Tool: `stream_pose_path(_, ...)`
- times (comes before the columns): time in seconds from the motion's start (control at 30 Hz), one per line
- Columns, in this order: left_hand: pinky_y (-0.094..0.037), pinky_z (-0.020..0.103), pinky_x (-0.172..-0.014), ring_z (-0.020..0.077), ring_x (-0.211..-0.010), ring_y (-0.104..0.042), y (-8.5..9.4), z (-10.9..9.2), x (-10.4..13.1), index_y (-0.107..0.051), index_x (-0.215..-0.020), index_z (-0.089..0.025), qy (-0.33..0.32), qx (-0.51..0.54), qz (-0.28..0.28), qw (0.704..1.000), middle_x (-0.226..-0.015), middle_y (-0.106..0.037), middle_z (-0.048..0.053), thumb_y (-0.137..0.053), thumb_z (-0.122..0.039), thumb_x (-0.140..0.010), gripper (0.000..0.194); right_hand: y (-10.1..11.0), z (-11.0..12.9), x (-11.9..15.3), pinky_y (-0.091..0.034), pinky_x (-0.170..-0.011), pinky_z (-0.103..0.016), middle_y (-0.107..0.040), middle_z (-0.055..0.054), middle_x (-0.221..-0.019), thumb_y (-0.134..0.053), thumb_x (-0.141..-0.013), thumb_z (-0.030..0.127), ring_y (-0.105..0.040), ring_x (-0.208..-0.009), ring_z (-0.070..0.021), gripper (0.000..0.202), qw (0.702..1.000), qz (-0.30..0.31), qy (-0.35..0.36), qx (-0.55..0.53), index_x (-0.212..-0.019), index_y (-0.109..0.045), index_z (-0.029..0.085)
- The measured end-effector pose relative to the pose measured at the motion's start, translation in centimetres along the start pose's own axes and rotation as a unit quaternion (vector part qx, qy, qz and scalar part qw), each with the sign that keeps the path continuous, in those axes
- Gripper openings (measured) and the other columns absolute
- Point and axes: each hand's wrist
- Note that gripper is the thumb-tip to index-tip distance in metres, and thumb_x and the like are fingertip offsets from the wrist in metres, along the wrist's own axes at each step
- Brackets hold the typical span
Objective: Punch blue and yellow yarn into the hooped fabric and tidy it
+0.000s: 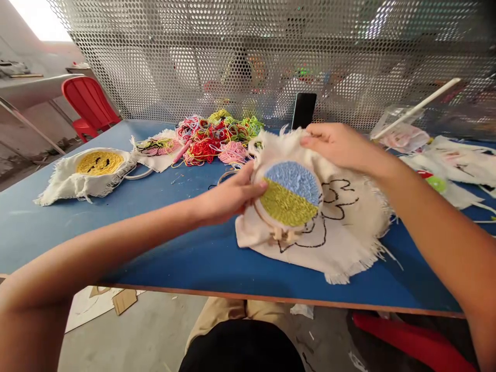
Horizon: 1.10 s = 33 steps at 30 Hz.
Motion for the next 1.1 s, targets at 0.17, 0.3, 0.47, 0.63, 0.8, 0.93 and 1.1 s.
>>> stream_pose_path(0.17, -0.039, 0.012, -0.044, 0.0046, -0.055, -0.051, -0.7, 3.4, 1.5, -0.028, -0.130, -0.030, 0.097, 0.000, 0.004, 0.995, -0.084, -0.055, 0.000, -0.052, -0.025, -0.083, 0.053, -4.0, -0.3, 0.0, -0.034, -0.064, -0.027, -0.060, -0.003, -0.080, -0.037, -0.088, 0.036, -0.053, -0.074, -0.0162, 0.025, 0.990, 0.126, 0.022, 0.059, -0.077, -0.052, 0.020)
stream_pose_path(0.3, -0.047, 0.017, -0.050, 0.0102, -0.067, -0.059, 0.0, 4.2, 2.2, -0.029, -0.130, -0.032, 0.144, 0.037, -0.005, 0.989, -0.096, -0.058, 0.003, -0.051, -0.026, -0.083, 0.052, -6.7, -0.7, 1.2, -0.031, -0.059, -0.028, -0.062, -0.005, -0.077, -0.030, -0.088, 0.043, -0.055, -0.070, -0.0188, 0.033, 0.973, 0.182, -0.011, 0.141, -0.082, -0.055, 0.022)
stream_pose_path(0.47, -0.051, 0.024, -0.066, 0.0147, -0.078, -0.061, 1.0, 4.6, 3.0, -0.044, -0.121, -0.022, 0.162, 0.031, 0.029, 0.986, -0.083, -0.061, 0.003, -0.058, -0.032, -0.079, 0.045, -6.0, -0.7, 1.8, -0.031, -0.057, -0.029, -0.063, -0.008, -0.077, -0.032, -0.083, 0.059, -0.056, -0.071, -0.0215, 0.046, 0.961, 0.229, -0.056, 0.147, -0.078, -0.057, 0.020)
stream_pose_path(0.63, -0.051, 0.027, -0.067, 0.0118, -0.067, -0.059, 1.3, 4.4, 3.1, -0.044, -0.122, -0.025, 0.145, 0.007, 0.026, 0.989, -0.074, -0.058, -0.001, -0.057, -0.029, -0.080, 0.044, -2.9, -2.0, 1.7, -0.042, -0.068, -0.031, -0.064, -0.006, -0.096, -0.051, -0.074, 0.058, -0.058, -0.086, -0.0224, 0.043, 0.941, 0.328, -0.075, -0.040, -0.088, -0.060, 0.018)
stream_pose_path(0.8, -0.042, 0.018, -0.046, 0.0053, -0.044, -0.048, 0.0, 4.0, 2.9, -0.035, -0.127, -0.025, 0.109, -0.003, 0.083, 0.991, -0.063, -0.054, -0.004, -0.051, -0.029, -0.085, 0.045, -0.5, -3.0, 2.5, -0.042, -0.086, -0.034, -0.058, -0.010, -0.114, -0.054, -0.077, 0.049, -0.053, -0.105, -0.0243, 0.044, 0.922, 0.350, -0.104, -0.131, -0.106, -0.055, 0.016)
stream_pose_path(0.93, -0.036, 0.014, -0.039, 0.0055, -0.040, -0.048, -1.1, 4.2, 2.6, -0.026, -0.129, -0.027, 0.096, 0.041, 0.138, 0.985, -0.062, -0.053, -0.003, -0.047, -0.031, -0.087, 0.048, 1.8, -1.5, 2.1, -0.042, -0.087, -0.034, -0.060, -0.009, -0.111, -0.055, -0.078, 0.046, -0.054, -0.102, -0.0230, 0.040, 0.957, 0.246, -0.083, -0.127, -0.106, -0.056, 0.018)
stream_pose_path(1.1, -0.037, 0.015, -0.035, 0.0053, -0.037, -0.048, -1.4, 3.7, 2.5, -0.025, -0.127, -0.028, 0.070, 0.105, 0.097, 0.987, -0.068, -0.053, -0.004, -0.044, -0.031, -0.088, 0.043, 2.1, 0.3, -0.6, -0.043, -0.073, -0.035, -0.063, -0.008, -0.100, -0.048, -0.079, 0.053, -0.057, -0.087, -0.0230, 0.040, 0.987, 0.149, -0.050, 0.039, -0.100, -0.059, 0.021)
Point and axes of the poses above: each hand's wrist, its own x-axis away from the middle knuckle, its own y-axis out of the back of the hand, z = x × y
